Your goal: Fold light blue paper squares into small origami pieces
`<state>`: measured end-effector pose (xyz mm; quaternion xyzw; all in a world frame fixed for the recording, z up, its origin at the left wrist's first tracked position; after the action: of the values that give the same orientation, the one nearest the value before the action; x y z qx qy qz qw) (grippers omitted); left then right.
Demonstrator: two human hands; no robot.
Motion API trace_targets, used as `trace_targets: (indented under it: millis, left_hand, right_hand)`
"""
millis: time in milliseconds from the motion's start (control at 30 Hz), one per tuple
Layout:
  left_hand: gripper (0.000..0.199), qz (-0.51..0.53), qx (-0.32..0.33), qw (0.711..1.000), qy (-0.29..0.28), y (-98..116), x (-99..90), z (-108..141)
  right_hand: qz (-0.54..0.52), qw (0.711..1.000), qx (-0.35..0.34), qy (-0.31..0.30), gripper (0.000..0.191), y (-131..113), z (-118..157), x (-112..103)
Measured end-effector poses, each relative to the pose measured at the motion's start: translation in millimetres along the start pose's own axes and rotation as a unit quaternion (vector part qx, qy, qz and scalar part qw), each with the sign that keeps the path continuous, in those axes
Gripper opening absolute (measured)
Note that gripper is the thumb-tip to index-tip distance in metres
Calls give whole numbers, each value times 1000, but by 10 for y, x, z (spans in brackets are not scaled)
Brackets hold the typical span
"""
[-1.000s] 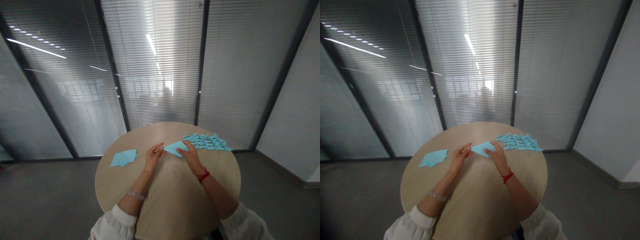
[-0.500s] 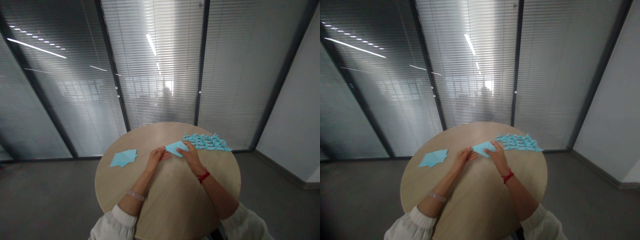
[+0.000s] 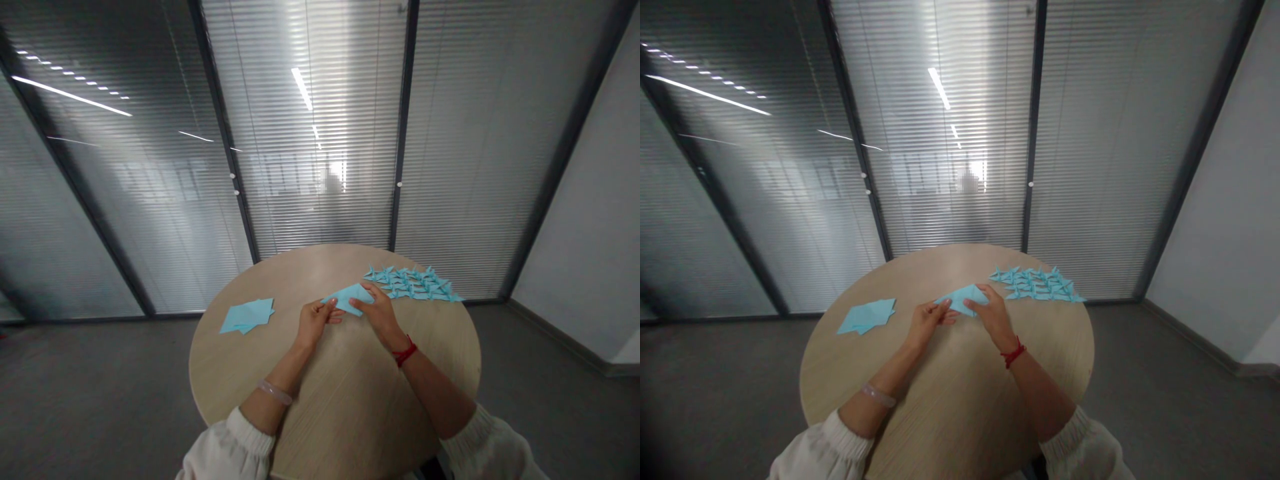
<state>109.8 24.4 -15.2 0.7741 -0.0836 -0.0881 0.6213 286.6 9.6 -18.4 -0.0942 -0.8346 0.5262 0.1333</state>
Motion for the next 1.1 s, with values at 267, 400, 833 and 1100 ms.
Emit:
trace_targets:
  millis: [267,400,833,1100]
  left_hand:
    - [44,-22,-50,997,-57,-119,91,-15]
    - [44,-38,-29,998,-33,-65,64,0]
    - [41,-45,-43,995,-72,-189,121,-31]
    - [35,-77,-9,996,-54,-27,71,-7]
  right_hand:
    - [5,1000,-7,-21,51,1,9,36]
    - [-23,999,-1,-38,53,16,16,75]
    - [-1,999,-14,-48,48,-54,35,86]
    - [-68,994,30,-83,57,2,46,160]
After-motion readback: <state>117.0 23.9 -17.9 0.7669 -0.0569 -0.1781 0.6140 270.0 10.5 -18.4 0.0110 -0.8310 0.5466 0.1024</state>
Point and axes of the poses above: each hand's wrist, its own z-axis away from the middle knuckle, its own x-axis out of the palm, y = z × x, the point moved 8 cm from there along -z, towards the middle knuckle, and after that the axes turned 7 degrees about -z, right-handed, at the moved point
